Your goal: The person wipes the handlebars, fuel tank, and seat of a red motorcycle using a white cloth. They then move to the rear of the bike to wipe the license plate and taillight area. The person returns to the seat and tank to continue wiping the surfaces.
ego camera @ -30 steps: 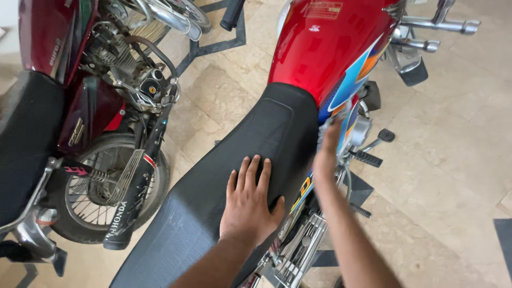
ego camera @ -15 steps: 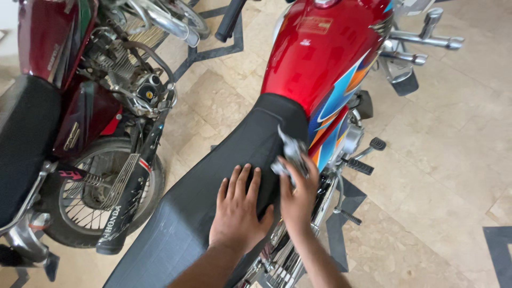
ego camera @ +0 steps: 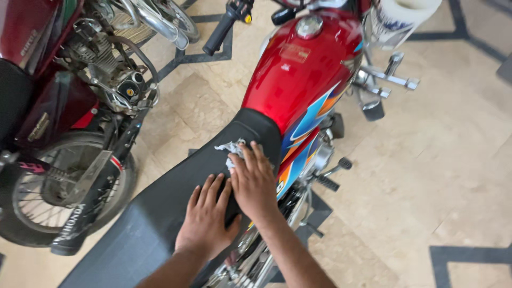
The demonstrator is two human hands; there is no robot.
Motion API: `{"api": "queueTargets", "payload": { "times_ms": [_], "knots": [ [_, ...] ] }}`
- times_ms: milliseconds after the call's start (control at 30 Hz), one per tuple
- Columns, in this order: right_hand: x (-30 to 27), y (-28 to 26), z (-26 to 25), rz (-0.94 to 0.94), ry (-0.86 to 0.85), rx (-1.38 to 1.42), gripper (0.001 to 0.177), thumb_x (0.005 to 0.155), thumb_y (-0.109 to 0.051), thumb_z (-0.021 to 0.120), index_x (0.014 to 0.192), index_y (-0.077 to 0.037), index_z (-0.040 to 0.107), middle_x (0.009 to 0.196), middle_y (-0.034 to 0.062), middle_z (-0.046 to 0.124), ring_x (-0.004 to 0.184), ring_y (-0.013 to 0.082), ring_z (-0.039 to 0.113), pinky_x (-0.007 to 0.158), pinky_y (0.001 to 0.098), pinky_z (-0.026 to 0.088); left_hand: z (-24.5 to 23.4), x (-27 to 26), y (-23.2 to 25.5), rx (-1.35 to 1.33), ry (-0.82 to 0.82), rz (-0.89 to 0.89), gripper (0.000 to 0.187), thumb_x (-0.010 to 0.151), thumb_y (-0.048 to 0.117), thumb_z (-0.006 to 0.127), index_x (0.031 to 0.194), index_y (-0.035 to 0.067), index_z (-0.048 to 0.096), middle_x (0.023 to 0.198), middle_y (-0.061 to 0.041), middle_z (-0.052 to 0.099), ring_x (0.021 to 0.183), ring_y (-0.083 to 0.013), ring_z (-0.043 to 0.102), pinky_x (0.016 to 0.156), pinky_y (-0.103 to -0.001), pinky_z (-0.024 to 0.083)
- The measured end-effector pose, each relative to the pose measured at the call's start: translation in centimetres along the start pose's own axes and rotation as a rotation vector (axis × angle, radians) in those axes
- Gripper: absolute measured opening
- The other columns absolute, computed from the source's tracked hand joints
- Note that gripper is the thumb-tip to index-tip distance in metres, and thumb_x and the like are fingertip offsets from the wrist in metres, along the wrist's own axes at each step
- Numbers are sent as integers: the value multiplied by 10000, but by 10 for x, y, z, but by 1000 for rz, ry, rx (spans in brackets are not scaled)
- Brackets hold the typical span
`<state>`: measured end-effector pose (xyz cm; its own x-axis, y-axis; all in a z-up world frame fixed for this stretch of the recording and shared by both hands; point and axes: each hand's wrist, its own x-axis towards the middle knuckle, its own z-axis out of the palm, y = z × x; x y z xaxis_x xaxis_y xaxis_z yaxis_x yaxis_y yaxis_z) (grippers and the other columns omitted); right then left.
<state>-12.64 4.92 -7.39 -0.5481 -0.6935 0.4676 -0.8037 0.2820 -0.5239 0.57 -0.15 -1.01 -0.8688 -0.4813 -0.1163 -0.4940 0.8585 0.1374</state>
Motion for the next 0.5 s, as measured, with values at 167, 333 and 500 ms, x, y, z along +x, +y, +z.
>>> {"api": "queueTargets", "payload": {
  "times_ms": [167, 333, 500],
  "knots": [
    [3, 10, 0, -111, -17, -25, 343, 1026, -259, 583, 1335, -116, 632, 1485, 137, 538, 1459, 384, 429, 1199, 514, 357, -3, 0, 0, 30, -5, -8, 897, 791, 461, 661, 1547, 89, 352, 1612, -163, 340, 1507, -333, 255, 1186, -515, 183],
    [6, 14, 5, -98, -125, -68, 375, 1015, -286, 565, 1345, -121, 627, 1514, 142, 510, 1472, 390, 384, 1188, 527, 337, -7, -1, 4, 19, -55, -29, 891, 809, 474, 641, 1559, 109, 327, 1622, -144, 325, 1525, -315, 245, 1196, -501, 168],
    [4, 18, 7, -113, -161, -63, 394, 1019, -296, 562, 1368, -117, 605, 1546, 151, 471, 1497, 396, 353, 1204, 534, 318, -9, -1, 4, 9, -88, -32, 898, 809, 469, 641, 1565, 112, 314, 1635, -141, 302, 1532, -321, 222, 1194, -503, 155]
  ]
}}
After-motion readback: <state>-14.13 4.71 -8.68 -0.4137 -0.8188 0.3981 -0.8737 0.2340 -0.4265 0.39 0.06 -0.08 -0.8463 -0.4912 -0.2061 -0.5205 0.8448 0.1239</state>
